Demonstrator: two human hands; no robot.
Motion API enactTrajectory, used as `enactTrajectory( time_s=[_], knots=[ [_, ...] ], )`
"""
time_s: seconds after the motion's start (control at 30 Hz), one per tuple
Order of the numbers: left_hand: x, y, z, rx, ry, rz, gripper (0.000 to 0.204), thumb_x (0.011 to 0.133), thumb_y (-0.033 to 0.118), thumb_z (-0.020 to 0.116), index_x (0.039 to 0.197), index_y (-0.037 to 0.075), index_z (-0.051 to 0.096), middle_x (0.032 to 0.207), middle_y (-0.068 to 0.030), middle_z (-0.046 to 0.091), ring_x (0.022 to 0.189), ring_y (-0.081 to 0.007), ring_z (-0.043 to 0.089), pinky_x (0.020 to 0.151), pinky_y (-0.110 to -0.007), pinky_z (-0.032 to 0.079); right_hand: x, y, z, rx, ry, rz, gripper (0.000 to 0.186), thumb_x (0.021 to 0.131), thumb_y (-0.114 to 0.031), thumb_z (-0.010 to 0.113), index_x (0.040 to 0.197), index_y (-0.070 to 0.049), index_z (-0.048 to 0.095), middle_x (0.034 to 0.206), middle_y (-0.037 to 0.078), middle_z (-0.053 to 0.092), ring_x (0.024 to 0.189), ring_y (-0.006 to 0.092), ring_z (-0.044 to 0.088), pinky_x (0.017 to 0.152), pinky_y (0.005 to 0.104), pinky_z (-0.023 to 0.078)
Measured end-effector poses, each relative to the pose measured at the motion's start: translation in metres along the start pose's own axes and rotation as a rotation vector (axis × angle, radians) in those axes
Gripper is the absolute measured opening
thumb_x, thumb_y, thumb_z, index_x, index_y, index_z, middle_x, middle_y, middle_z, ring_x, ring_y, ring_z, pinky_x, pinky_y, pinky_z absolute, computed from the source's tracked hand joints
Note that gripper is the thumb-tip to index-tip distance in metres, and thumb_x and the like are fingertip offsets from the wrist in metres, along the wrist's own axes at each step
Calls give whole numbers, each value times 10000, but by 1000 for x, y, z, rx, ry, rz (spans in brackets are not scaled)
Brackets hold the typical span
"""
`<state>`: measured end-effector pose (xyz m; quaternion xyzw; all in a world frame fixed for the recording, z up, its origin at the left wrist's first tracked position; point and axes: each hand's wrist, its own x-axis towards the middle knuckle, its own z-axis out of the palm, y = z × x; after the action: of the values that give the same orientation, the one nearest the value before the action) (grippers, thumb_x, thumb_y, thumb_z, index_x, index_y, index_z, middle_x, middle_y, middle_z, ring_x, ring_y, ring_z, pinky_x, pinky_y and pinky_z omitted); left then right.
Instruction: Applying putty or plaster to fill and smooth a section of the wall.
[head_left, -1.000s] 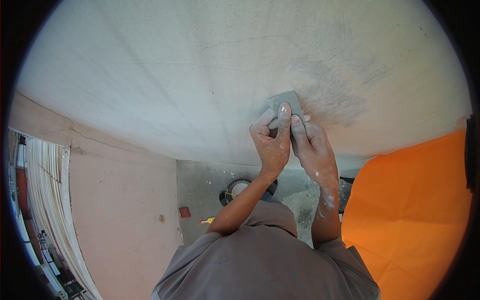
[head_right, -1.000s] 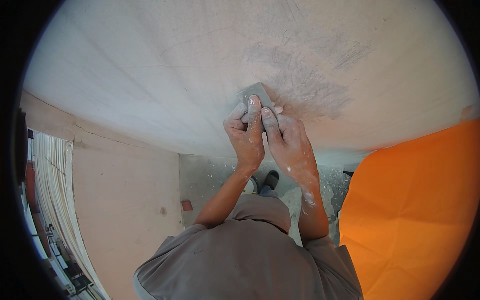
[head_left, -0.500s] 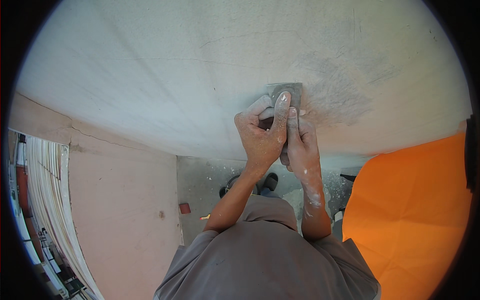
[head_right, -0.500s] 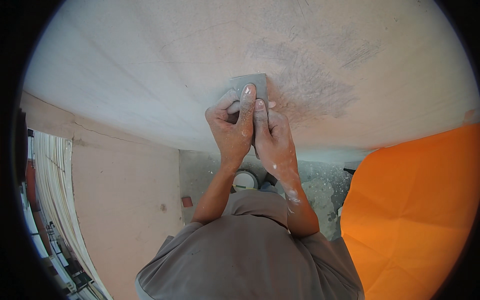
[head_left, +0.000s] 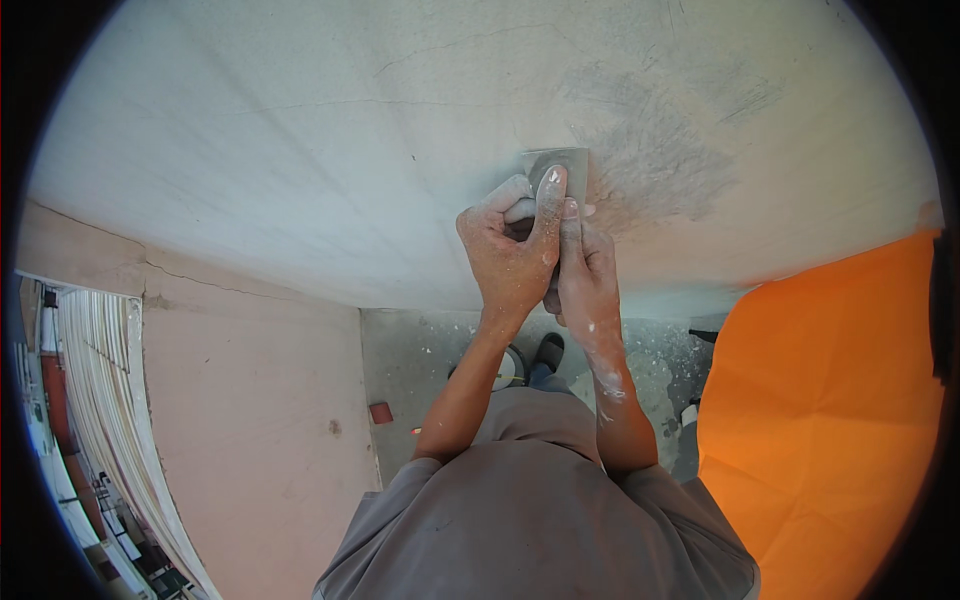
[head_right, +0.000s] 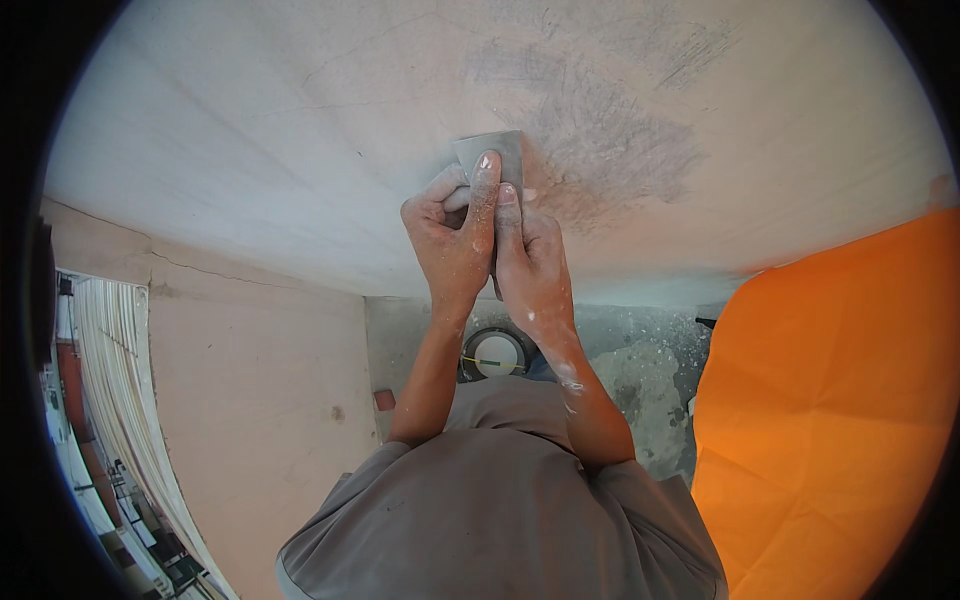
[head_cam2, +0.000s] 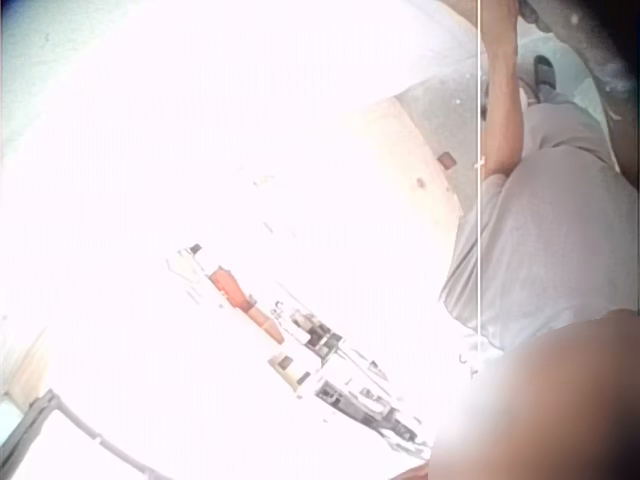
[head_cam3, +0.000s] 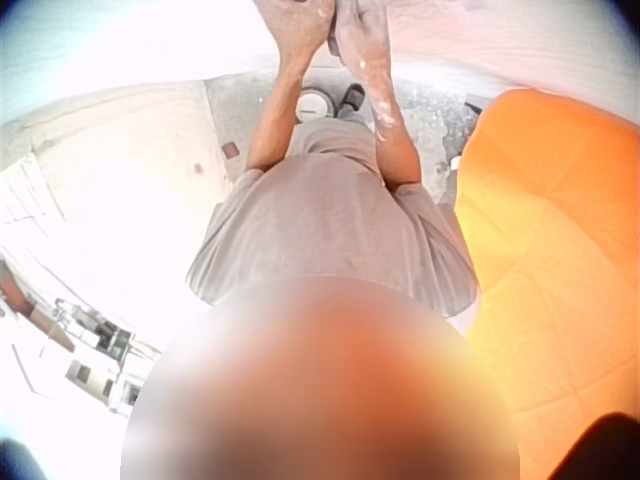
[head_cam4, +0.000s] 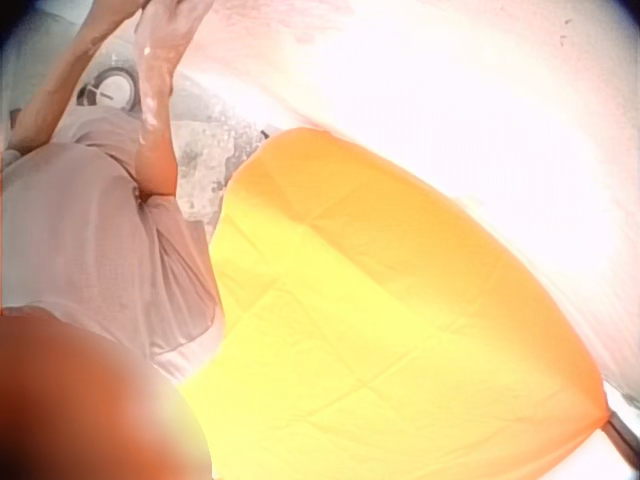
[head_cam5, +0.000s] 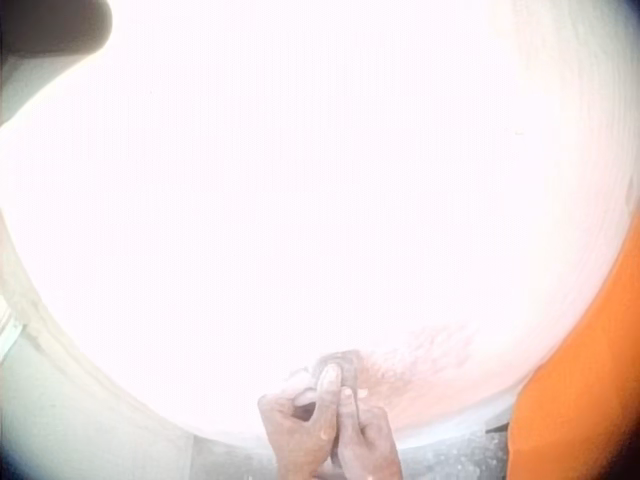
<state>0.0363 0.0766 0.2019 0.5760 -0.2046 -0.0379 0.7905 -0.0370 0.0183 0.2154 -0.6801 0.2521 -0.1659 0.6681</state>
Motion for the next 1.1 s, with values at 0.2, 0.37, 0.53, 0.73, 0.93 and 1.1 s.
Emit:
enactTrajectory(
  time_s=[0.2,0.37,0.53,0.73,0.93,1.1],
  knots=[
    [15,32,4,-10,-62,22,228,990,146,699,909,-62,750,750,-112,749,654,-36,608,544,-202,466,2,-15,7,144,-8,-81,553,1094,-519,378,769,-95,522,516,-66,383,376,29,334,335,232,225],
    [10,14,-1,14,-35,59,230,990,145,697,923,-67,753,751,-136,752,648,-46,622,535,-205,471,-1,-10,3,130,-65,14,551,1092,-522,381,768,-97,512,523,-65,380,377,31,315,339,236,216],
    [21,40,3,3,-88,70,226,993,146,695,928,-63,750,751,-108,749,681,-50,635,557,-201,474,4,-23,9,199,-32,-56,544,1090,-521,392,768,-102,516,515,-63,382,366,34,307,330,239,210],
    [4,17,6,4,-20,16,230,991,155,699,898,-51,740,751,-85,742,664,-31,591,557,-187,454,-3,-7,-1,138,-58,60,549,1085,-535,395,762,-109,518,507,-64,378,361,34,296,325,239,198],
    [19,31,5,55,-83,65,232,987,167,708,902,-47,743,741,-76,738,655,-28,583,553,-192,453,1,-25,-1,228,-73,-21,543,1087,-523,403,749,-113,513,499,-76,354,361,30,295,326,235,199],
    [12,28,2,50,-77,11,242,986,173,708,907,-53,743,738,-79,738,655,-32,595,549,-191,455,-2,-12,6,209,-17,23,556,1091,-512,402,751,-90,526,507,-58,393,378,43,332,345,249,236]
  ],
)
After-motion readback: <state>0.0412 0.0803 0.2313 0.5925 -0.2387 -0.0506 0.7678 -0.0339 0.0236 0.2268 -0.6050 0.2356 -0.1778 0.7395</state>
